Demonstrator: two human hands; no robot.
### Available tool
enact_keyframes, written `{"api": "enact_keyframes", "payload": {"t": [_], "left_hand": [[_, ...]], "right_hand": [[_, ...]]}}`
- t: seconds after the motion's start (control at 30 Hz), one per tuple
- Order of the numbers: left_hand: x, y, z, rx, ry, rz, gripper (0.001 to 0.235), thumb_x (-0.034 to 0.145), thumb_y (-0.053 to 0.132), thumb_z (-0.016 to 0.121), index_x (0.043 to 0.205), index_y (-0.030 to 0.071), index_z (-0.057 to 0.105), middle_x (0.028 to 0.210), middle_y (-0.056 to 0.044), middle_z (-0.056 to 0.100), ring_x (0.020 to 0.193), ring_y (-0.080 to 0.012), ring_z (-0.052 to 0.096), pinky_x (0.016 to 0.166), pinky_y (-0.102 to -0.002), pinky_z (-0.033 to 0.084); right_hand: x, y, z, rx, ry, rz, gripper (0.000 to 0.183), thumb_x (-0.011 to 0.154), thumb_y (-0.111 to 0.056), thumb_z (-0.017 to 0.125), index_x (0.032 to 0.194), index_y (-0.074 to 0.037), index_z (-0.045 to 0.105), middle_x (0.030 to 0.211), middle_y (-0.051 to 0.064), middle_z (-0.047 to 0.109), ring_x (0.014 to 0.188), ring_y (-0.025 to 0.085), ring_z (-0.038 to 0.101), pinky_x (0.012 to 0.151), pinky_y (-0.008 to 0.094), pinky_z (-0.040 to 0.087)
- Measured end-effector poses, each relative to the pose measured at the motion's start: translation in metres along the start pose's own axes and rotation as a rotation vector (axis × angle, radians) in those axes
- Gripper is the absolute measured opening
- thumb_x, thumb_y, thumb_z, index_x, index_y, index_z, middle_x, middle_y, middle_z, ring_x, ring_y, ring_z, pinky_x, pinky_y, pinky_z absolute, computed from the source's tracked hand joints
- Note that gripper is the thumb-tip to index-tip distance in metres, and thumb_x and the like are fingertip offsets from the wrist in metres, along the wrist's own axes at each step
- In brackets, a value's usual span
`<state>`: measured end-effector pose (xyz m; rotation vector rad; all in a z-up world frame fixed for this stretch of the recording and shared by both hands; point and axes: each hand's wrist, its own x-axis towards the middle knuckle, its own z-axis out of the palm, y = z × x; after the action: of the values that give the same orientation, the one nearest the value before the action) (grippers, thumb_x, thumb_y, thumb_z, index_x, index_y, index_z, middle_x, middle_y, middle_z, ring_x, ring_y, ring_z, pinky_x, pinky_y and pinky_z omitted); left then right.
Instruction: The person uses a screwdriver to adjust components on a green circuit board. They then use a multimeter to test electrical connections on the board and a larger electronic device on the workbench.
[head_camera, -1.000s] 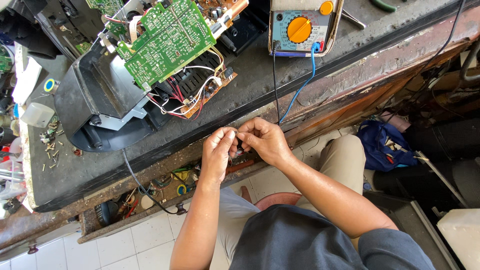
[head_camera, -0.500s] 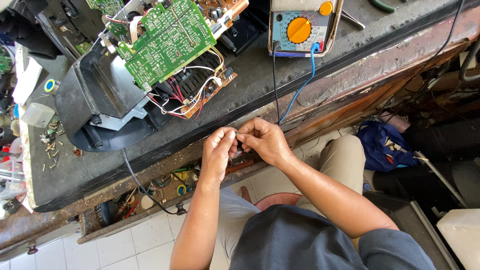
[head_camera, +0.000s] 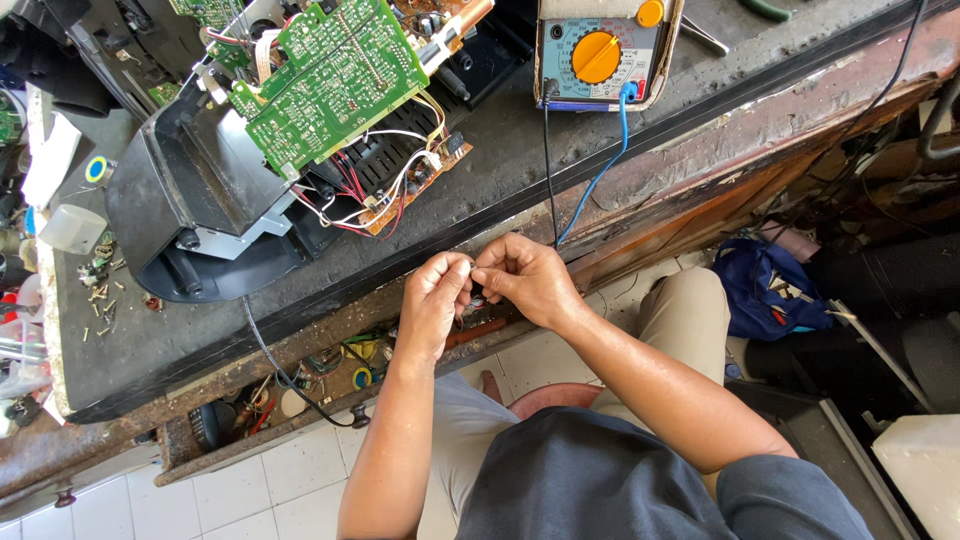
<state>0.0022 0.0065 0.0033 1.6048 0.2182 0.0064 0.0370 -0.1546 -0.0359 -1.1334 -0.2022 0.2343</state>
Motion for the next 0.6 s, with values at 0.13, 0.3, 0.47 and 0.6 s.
{"api": "enact_keyframes", "payload": {"t": [0.13, 0.3, 0.47, 0.6], "left_hand": [[-0.0011, 0.0033, 0.0014, 0.013, 0.0, -0.003, 0.016, 0.102, 0.012, 0.064, 0.096, 0.002, 0.075, 0.069, -0.01, 0.064, 0.056, -0.014, 0.06, 0.045, -0.023, 0.048], [-0.0008, 0.0031, -0.0001, 0.013, -0.006, -0.016, 0.016, 0.103, 0.013, 0.064, 0.097, 0.002, 0.075, 0.07, -0.009, 0.063, 0.057, -0.0135, 0.059, 0.045, -0.022, 0.048], [0.0006, -0.001, -0.002, 0.017, -0.014, -0.018, 0.016, 0.103, 0.013, 0.063, 0.098, 0.002, 0.074, 0.071, -0.009, 0.063, 0.057, -0.0132, 0.059, 0.045, -0.022, 0.047], [0.0004, -0.0018, -0.002, 0.017, -0.019, -0.016, 0.016, 0.103, 0.012, 0.063, 0.098, 0.001, 0.074, 0.071, -0.01, 0.063, 0.057, -0.0135, 0.06, 0.045, -0.022, 0.048]], "right_hand": [[-0.0007, -0.0025, -0.0009, -0.007, -0.007, 0.011, 0.018, 0.089, 0.002, 0.081, 0.103, 0.007, 0.07, 0.077, 0.017, 0.071, 0.066, 0.019, 0.075, 0.058, 0.03, 0.068], [-0.0011, -0.0021, -0.0004, -0.013, -0.011, 0.017, 0.018, 0.089, 0.002, 0.081, 0.103, 0.007, 0.07, 0.077, 0.017, 0.071, 0.066, 0.019, 0.075, 0.058, 0.03, 0.068], [-0.0014, -0.0046, -0.0002, -0.018, -0.018, 0.017, 0.018, 0.089, 0.002, 0.081, 0.103, 0.007, 0.07, 0.078, 0.017, 0.071, 0.067, 0.019, 0.075, 0.058, 0.03, 0.068], [-0.0025, -0.0067, -0.0006, -0.034, -0.011, 0.012, 0.017, 0.088, 0.004, 0.081, 0.102, 0.006, 0.071, 0.077, 0.018, 0.072, 0.065, 0.019, 0.075, 0.057, 0.03, 0.067]]}}
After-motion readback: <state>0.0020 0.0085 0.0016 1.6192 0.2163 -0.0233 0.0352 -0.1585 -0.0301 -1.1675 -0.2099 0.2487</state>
